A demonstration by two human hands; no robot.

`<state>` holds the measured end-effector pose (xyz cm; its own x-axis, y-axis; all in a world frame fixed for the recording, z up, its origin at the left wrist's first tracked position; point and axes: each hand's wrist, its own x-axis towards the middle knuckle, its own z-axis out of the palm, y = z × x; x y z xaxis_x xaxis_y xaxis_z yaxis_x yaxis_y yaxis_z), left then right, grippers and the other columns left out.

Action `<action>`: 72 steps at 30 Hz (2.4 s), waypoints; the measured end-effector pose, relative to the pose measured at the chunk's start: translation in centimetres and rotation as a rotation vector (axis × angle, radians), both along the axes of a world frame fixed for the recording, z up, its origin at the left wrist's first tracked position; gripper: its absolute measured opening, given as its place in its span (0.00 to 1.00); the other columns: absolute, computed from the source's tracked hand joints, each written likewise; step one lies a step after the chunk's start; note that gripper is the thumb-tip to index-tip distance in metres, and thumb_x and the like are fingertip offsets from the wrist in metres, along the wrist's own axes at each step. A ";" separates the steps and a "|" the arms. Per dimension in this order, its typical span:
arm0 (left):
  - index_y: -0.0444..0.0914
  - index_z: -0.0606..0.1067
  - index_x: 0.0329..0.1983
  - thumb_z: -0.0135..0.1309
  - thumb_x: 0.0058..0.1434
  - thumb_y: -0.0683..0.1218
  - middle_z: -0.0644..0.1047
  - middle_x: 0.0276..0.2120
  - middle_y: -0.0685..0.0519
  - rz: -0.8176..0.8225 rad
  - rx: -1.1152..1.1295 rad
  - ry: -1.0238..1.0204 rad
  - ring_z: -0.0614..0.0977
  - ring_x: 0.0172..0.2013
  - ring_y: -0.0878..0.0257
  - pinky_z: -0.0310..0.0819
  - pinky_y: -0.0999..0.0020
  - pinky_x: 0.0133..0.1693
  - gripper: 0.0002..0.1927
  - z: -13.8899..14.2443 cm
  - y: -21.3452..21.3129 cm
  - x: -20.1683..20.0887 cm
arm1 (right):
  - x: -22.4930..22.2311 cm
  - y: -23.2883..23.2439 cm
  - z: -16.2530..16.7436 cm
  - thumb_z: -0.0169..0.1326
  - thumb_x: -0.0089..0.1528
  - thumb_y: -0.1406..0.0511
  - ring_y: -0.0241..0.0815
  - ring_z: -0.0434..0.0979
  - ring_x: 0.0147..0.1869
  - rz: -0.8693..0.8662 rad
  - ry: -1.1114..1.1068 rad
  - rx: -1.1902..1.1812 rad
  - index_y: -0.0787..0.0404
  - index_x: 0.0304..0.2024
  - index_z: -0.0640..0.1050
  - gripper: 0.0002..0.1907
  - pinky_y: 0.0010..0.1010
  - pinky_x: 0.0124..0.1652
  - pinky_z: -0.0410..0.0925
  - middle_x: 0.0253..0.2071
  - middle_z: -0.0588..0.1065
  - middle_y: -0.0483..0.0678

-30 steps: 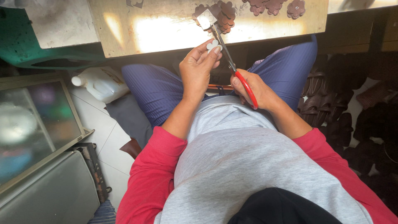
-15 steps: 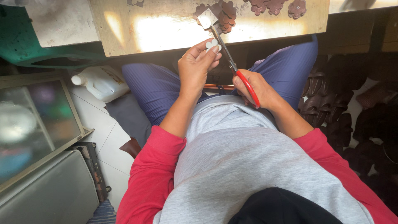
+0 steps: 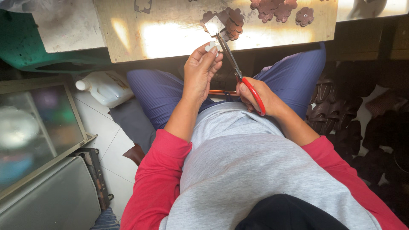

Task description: The person cuts flower-shaped pieces from white material using red-handled scissors, then applies a substance from a small container to the cut pieces and places them on a wooden board.

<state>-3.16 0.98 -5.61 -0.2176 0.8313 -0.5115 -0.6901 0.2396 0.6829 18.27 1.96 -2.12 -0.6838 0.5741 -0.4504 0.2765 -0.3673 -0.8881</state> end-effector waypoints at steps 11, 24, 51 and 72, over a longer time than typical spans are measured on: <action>0.31 0.74 0.59 0.60 0.67 0.42 0.72 0.33 0.50 0.168 0.227 0.438 0.72 0.33 0.65 0.66 0.71 0.36 0.19 1.4 10.0 -4.2 | 0.9 0.4 -1.2 0.38 0.71 0.47 0.31 0.65 0.19 -0.046 -0.052 -0.003 0.60 0.38 0.70 0.24 0.26 0.22 0.69 0.19 0.62 0.40; 0.44 0.80 0.48 0.69 0.51 0.47 0.75 0.53 0.49 0.083 0.157 1.684 0.73 0.56 0.47 0.68 0.53 0.57 0.20 -0.8 5.7 -0.1 | 1.0 1.0 -2.6 0.48 0.67 0.49 0.30 0.69 0.24 -0.021 -0.240 0.177 0.61 0.39 0.72 0.21 0.26 0.24 0.69 0.26 0.66 0.40; 0.31 0.73 0.57 0.59 0.67 0.38 0.82 0.44 0.48 0.005 0.183 0.283 0.83 0.43 0.67 0.82 0.74 0.43 0.16 4.6 0.1 2.2 | -0.5 1.1 2.3 0.41 0.68 0.37 0.34 0.70 0.33 0.058 0.096 0.311 0.66 0.56 0.68 0.39 0.28 0.37 0.71 0.31 0.65 0.42; 0.30 0.73 0.54 0.59 0.67 0.39 0.82 0.44 0.46 -0.003 0.173 0.292 0.84 0.43 0.66 0.82 0.72 0.43 0.15 5.0 0.0 2.8 | -0.8 0.4 4.0 0.35 0.58 0.27 0.33 0.70 0.25 -0.009 -0.062 0.252 0.59 0.40 0.67 0.43 0.28 0.28 0.70 0.23 0.64 0.41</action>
<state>-0.37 0.99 -0.65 -0.3314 0.9014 -0.2788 -0.4586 0.1043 0.8825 17.50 2.37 1.84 -0.6540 0.6790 -0.3334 0.3309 -0.1396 -0.9333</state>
